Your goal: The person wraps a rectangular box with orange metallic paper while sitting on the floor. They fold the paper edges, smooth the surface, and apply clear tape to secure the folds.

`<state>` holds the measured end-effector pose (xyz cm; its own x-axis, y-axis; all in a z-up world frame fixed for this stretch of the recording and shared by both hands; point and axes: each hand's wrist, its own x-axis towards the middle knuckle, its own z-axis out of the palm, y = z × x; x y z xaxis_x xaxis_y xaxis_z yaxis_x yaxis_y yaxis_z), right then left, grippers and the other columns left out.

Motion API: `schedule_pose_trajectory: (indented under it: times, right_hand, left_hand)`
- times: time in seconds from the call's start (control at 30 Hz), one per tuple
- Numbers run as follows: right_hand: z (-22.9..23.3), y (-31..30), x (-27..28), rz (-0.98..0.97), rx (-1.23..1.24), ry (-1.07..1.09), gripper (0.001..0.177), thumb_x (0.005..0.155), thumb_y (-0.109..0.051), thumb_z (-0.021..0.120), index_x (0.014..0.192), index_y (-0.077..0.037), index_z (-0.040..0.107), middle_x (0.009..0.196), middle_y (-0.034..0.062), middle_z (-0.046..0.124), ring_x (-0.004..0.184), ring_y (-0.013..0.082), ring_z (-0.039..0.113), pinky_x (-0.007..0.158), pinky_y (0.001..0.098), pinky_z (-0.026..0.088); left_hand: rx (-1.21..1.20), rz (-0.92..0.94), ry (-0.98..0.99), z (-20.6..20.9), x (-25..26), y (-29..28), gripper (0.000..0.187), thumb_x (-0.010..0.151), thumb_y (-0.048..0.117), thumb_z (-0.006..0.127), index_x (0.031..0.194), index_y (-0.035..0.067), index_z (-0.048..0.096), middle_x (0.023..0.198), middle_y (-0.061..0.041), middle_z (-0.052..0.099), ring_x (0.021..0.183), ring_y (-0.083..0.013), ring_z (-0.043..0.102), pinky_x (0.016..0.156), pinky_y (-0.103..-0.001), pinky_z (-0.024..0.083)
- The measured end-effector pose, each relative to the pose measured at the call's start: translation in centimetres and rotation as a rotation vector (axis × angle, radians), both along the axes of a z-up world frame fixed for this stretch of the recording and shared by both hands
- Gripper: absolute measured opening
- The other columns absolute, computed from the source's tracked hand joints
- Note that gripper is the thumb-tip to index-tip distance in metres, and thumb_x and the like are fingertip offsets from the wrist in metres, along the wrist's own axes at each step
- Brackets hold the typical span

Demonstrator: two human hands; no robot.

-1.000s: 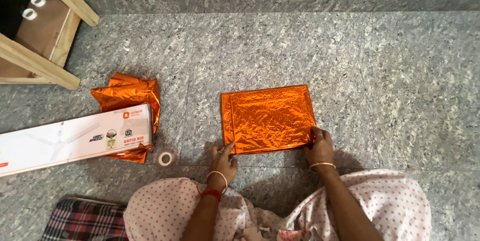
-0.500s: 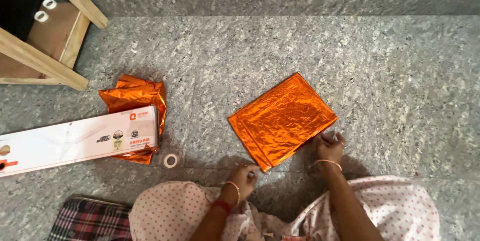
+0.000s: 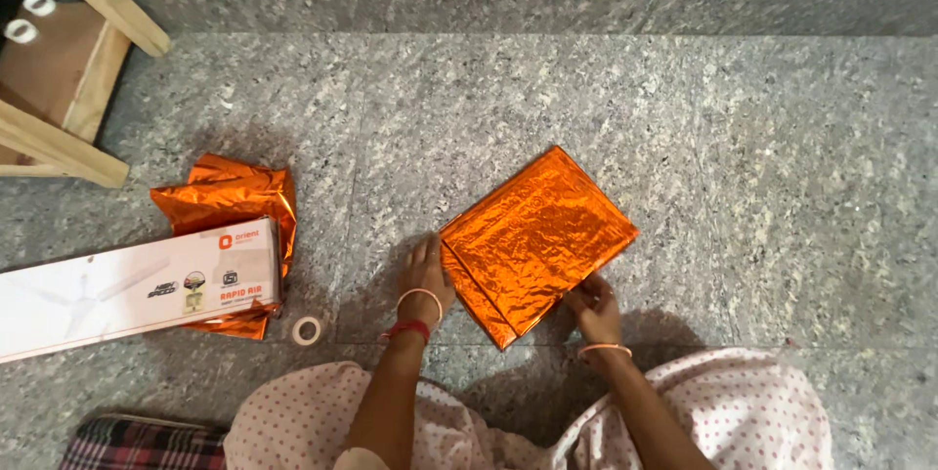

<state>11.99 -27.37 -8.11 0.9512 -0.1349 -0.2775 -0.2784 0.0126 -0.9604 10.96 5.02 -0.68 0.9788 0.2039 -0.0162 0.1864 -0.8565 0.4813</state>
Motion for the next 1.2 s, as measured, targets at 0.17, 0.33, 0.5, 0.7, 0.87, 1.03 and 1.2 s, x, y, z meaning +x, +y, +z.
schedule_pose_trajectory:
  times: [0.17, 0.33, 0.5, 0.7, 0.87, 1.03, 1.2]
  right_hand:
    - [2.0, 0.2, 1.6, 0.043, 0.222, -0.072, 0.072, 0.089, 0.004, 0.060, 0.155, -0.002, 0.031, 0.154, 0.0163, 0.046, 0.137, 0.0275, 0.051, 0.109, 0.0405, 0.047]
    - [3.0, 0.3, 4.0, 0.211, 0.177, -0.175, 0.078, 0.086, 0.011, 0.056, 0.158, 0.000, 0.026, 0.161, 0.0186, 0.038, 0.148, 0.0272, 0.039, 0.118, 0.0401, 0.038]
    - [1.7, -0.6, 4.3, 0.135, 0.206, -0.110, 0.073, 0.087, 0.006, 0.062, 0.153, 0.003, 0.034, 0.154, 0.0182, 0.049, 0.140, 0.0267, 0.050, 0.110, 0.0383, 0.047]
    - [0.4, -0.4, 1.3, 0.082, -0.198, -0.016, 0.060, 0.086, -0.004, 0.073, 0.140, 0.007, 0.048, 0.128, 0.0206, 0.067, 0.111, 0.0268, 0.068, 0.094, 0.0368, 0.056]
    - [3.9, 0.2, 0.0, 0.245, -0.206, 0.045, 0.043, 0.089, -0.007, 0.069, 0.129, 0.007, 0.060, 0.110, 0.0209, 0.076, 0.092, 0.0237, 0.076, 0.081, 0.0360, 0.061]
    - [6.5, 0.1, 0.0, 0.333, -0.212, 0.062, 0.039, 0.086, -0.010, 0.069, 0.123, 0.002, 0.067, 0.100, 0.0232, 0.078, 0.085, 0.0260, 0.076, 0.076, 0.0383, 0.063]
    - [3.5, -1.3, 1.0, 0.182, -0.718, -0.252, 0.054, 0.080, -0.021, 0.083, 0.127, 0.001, 0.068, 0.117, 0.0203, 0.068, 0.100, 0.0307, 0.070, 0.089, 0.0396, 0.056]
  left_hand:
    - [0.030, -0.028, 0.080, 2.6, -3.9, -1.1, 0.079, 0.085, 0.018, 0.068, 0.155, 0.005, 0.032, 0.149, -0.017, 0.045, 0.134, -0.0411, 0.042, 0.111, -0.050, 0.037]
    - [0.023, -0.093, 0.273, 4.7, -8.5, -3.2, 0.082, 0.082, 0.023, 0.072, 0.153, 0.004, 0.034, 0.140, -0.016, 0.050, 0.127, -0.0419, 0.045, 0.110, -0.048, 0.039]
    - [-0.064, -0.058, 0.097, 3.3, -10.0, -3.8, 0.071, 0.081, 0.020, 0.071, 0.145, 0.003, 0.045, 0.136, -0.018, 0.054, 0.119, -0.0397, 0.052, 0.103, -0.050, 0.044]
    - [-0.091, -0.010, 0.006, 0.7, -10.4, -4.0, 0.067, 0.084, 0.015, 0.066, 0.146, 0.004, 0.046, 0.130, -0.021, 0.056, 0.115, -0.0417, 0.056, 0.100, -0.050, 0.046]
    - [-0.202, 0.052, -0.206, -1.4, -10.1, -3.9, 0.065, 0.082, 0.012, 0.069, 0.143, 0.001, 0.049, 0.131, -0.025, 0.056, 0.117, -0.0444, 0.055, 0.100, -0.050, 0.046]
    - [-0.449, 0.127, -0.047, -2.6, -10.1, -2.6, 0.059, 0.081, 0.015, 0.073, 0.138, 0.009, 0.059, 0.119, -0.015, 0.068, 0.098, -0.0297, 0.069, 0.086, -0.040, 0.056]
    - [-0.669, 0.001, 0.045, -4.3, -11.3, -3.8, 0.055, 0.085, 0.017, 0.074, 0.138, 0.008, 0.061, 0.124, -0.009, 0.073, 0.091, -0.0170, 0.072, 0.079, -0.030, 0.059]
